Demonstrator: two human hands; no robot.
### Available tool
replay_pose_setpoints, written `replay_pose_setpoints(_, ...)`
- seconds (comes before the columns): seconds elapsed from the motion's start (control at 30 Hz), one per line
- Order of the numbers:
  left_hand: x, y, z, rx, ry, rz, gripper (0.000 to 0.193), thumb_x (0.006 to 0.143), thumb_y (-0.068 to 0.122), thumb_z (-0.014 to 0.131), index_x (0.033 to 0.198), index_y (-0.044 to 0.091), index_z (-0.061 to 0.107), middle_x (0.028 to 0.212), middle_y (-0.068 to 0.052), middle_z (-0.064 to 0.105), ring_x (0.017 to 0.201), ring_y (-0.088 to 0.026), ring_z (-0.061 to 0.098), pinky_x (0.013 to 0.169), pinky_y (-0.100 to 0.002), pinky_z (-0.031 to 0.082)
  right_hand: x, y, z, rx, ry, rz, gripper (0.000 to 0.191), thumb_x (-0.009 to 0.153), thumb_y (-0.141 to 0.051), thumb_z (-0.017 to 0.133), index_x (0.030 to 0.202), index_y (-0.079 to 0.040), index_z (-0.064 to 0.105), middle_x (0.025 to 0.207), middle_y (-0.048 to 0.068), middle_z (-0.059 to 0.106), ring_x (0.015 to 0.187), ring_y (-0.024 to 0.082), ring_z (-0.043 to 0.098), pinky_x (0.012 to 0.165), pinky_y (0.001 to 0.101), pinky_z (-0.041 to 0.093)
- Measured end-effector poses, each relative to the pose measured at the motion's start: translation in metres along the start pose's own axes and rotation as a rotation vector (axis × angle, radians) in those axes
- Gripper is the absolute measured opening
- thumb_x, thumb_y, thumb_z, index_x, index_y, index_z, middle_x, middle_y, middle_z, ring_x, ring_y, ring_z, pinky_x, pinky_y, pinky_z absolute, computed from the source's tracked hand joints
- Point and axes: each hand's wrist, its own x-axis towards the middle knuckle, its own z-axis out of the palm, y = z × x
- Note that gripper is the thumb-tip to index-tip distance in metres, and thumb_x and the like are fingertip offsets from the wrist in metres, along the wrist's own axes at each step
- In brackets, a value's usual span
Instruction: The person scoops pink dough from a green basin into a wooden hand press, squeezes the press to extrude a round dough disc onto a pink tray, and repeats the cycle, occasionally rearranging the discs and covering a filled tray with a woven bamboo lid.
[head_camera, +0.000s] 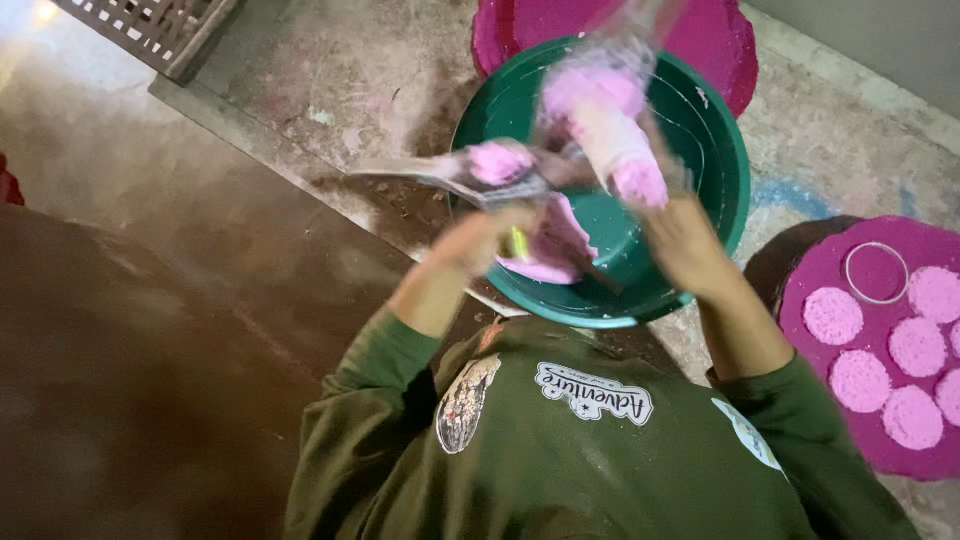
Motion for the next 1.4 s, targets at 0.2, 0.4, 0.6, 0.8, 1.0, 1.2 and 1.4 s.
replay_pose_setpoints(0.2, -0.025, -0.008, 0.113, -0.115, -0.663, 0.328, 0.045, 0.086, 0.008, 0.074, 0.128, 0.0, 0.06, 0.11, -0.006, 0.064, 0.105, -0.018, 0.061, 0.093, -0.034, 0.051, -0.059, -0.028, -0.026, 0.843, 0.462, -0.198, 0.077, 0.105, -0.066, 0.055, 0.143, 0.0, 0.045, 0.129, 0.021, 0.064, 0.1, 0.03, 0.07, 0.082, 0.0402, 0.059)
replay_pose_setpoints(0.4, -0.022, 0.001, 0.138, 0.687, -0.281, 0.683, 0.036, 0.091, 0.027, 0.078, 0.119, 0.012, 0.06, 0.106, -0.007, 0.07, 0.097, -0.017, 0.07, 0.087, -0.037, 0.058, -0.14, -0.03, -0.11, 0.274, 0.436, -0.249, 0.076, 0.098, -0.057, 0.062, 0.141, 0.005, 0.055, 0.115, 0.019, 0.072, 0.086, 0.023, 0.074, 0.067, 0.0293, 0.058)
replay_pose_setpoints(0.6, -0.029, 0.008, 0.218, 1.2, -0.182, 0.474, 0.054, 0.069, 0.044, 0.087, 0.108, 0.019, 0.059, 0.087, -0.011, 0.071, 0.081, -0.035, 0.07, 0.069, -0.046, 0.051, -0.199, -0.082, -0.099, -0.654, 0.437, -0.454, 0.068, 0.103, -0.021, 0.066, 0.162, -0.022, 0.031, 0.126, 0.03, 0.067, 0.093, 0.033, 0.07, 0.073, 0.0348, 0.057)
replay_pose_setpoints(0.8, -0.032, -0.004, 0.262, 1.036, -0.541, 0.486, 0.06, 0.062, 0.045, 0.087, 0.106, 0.015, 0.06, 0.088, -0.011, 0.071, 0.081, -0.035, 0.071, 0.069, -0.044, 0.052, -0.246, -0.112, -0.109, -0.771, 0.363, -0.353, 0.071, 0.093, -0.025, 0.062, 0.158, -0.018, 0.033, 0.127, 0.026, 0.065, 0.108, 0.041, 0.071, 0.089, 0.0478, 0.059)
replay_pose_setpoints(1.0, -0.02, -0.09, 0.317, 0.912, -0.746, 0.626, 0.03, 0.086, 0.032, 0.078, 0.107, 0.013, 0.069, 0.1, -0.009, 0.073, 0.09, -0.024, 0.072, 0.078, -0.036, 0.054, -0.289, -0.102, -0.096, -0.695, 0.393, -0.128, 0.059, 0.098, -0.027, 0.063, 0.152, -0.016, 0.043, 0.137, 0.024, 0.064, 0.132, 0.045, 0.062, 0.109, 0.0485, 0.055)
replay_pose_setpoints(1.2, 0.023, -0.103, 0.376, 0.855, -0.876, 0.318, 0.038, 0.082, 0.03, 0.08, 0.113, 0.009, 0.072, 0.111, -0.009, 0.076, 0.102, -0.022, 0.073, 0.088, -0.035, 0.058, -0.373, -0.078, -0.168, -0.112, 0.235, 0.281, 0.092, 0.104, -0.061, 0.049, 0.161, 0.005, 0.019, 0.163, 0.029, 0.025, 0.148, 0.043, 0.028, 0.116, 0.0501, 0.029)
replay_pose_setpoints(1.4, 0.074, -0.068, 0.429, 0.266, -1.124, 0.516, 0.087, 0.078, 0.049, 0.081, 0.145, 0.004, 0.046, 0.146, -0.014, 0.052, 0.135, -0.026, 0.05, 0.115, -0.043, 0.039, -0.458, -0.036, -0.226, 0.73, 0.099, 0.769, 0.096, 0.088, -0.077, 0.033, 0.14, 0.002, 0.051, 0.113, 0.016, 0.07, 0.107, 0.027, 0.069, 0.096, 0.0442, 0.056)
